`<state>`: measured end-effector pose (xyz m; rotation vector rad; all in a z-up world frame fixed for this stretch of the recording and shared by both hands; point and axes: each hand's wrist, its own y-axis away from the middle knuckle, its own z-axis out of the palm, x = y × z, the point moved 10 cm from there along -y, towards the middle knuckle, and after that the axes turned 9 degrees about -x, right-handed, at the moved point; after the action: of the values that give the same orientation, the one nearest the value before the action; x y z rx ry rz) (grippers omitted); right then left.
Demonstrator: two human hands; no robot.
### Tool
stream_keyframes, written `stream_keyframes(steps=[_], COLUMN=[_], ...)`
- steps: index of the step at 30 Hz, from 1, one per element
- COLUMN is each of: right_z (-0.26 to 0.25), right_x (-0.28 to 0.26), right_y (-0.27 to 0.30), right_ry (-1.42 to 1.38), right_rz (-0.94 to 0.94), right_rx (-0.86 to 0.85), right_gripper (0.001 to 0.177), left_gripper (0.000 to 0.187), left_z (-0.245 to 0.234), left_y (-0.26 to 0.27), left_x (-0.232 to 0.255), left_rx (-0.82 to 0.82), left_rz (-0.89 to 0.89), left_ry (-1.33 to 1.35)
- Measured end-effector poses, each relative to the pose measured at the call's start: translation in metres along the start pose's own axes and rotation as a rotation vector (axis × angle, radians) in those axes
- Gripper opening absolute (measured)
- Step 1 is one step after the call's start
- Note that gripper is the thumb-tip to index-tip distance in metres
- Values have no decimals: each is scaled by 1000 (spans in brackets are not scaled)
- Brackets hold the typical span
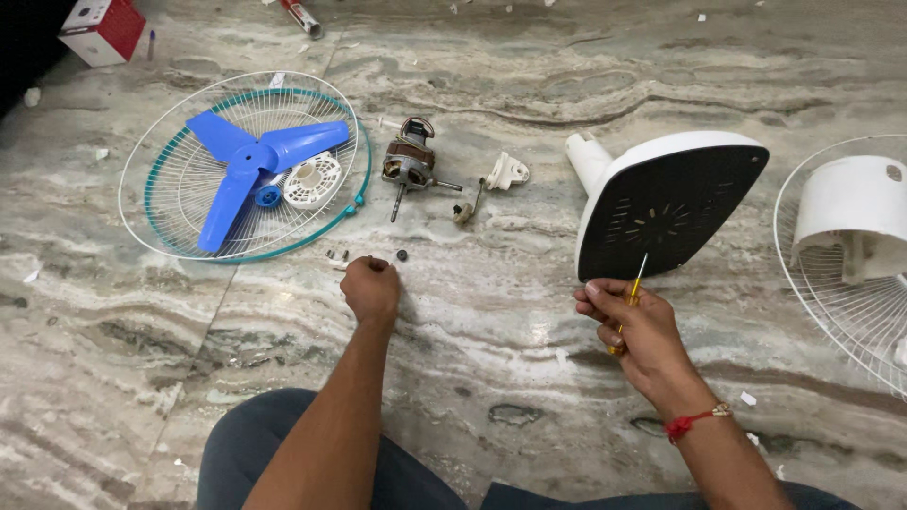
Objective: The person uses a screwdriver to tighten screws on the back of a white fan base. Disassembled fan parts, including a blue blade assembly, motor, and cage, are laid out on the floor.
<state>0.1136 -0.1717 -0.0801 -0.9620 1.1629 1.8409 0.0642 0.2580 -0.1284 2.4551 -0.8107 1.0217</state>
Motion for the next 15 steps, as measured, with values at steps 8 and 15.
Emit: stream_keyframes(steps=[8, 15], right_z=[3, 9], right_x=[-6, -8], right_y=[8, 9], right_ry=[50, 43], right_rz=[29, 27], right_rx=[27, 17], right_gripper=[17, 16], left_gripper=[16, 13], left_z=[15, 14], left_y=[1, 3], left_x=[5, 12], left_rx=[-49, -75], left_rz=[46, 69], left_ry=[-4, -8])
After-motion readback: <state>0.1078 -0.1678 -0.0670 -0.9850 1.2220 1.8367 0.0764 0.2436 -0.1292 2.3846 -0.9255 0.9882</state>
